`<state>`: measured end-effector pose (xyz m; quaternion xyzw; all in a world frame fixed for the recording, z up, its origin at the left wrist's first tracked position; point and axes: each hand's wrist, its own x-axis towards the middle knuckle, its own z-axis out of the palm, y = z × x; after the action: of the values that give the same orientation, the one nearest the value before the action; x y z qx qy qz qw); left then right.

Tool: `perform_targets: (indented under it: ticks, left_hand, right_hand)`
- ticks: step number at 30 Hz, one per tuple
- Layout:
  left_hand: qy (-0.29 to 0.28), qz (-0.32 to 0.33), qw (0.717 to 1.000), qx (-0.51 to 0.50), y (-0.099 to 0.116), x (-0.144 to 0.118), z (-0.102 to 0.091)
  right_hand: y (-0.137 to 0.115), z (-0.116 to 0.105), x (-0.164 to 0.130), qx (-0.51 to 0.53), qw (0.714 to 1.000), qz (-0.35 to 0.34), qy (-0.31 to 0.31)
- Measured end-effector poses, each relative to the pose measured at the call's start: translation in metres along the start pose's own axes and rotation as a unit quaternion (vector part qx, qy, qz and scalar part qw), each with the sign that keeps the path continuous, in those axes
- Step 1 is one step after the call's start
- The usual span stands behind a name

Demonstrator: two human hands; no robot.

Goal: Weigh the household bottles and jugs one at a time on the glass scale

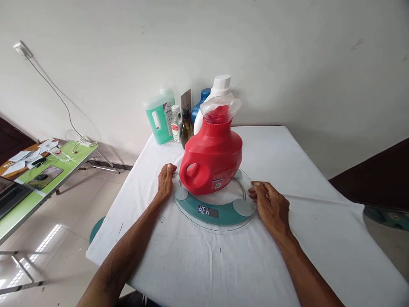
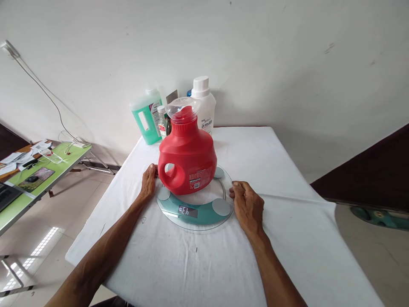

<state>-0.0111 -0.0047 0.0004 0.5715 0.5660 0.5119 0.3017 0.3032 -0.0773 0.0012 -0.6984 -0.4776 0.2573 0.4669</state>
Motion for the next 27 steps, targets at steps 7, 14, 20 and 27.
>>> perform_targets:
  ticks: [7,14,20,27]
  left_hand:
    - [0.000,0.003,1.000,0.006,0.0009,-0.0001,-0.0002]
    - [-0.001,0.001,1.000,0.007,0.0014,-0.0007,-0.0007]
    - [-0.003,-0.005,1.000,0.006,0.0032,-0.0004,-0.0008]
    - [-0.001,-0.001,1.000,0.007,0.0033,-0.0006,-0.0010]
  right_hand:
    - [-0.0009,0.0005,-0.0003,0.000,1.000,0.006,0.000]
    - [-0.0001,0.0002,-0.0002,0.005,1.000,-0.004,0.001]
    - [0.0003,-0.0002,-0.0002,0.007,1.000,-0.001,0.002]
    - [0.0005,0.0006,0.0002,0.004,1.000,-0.006,0.004]
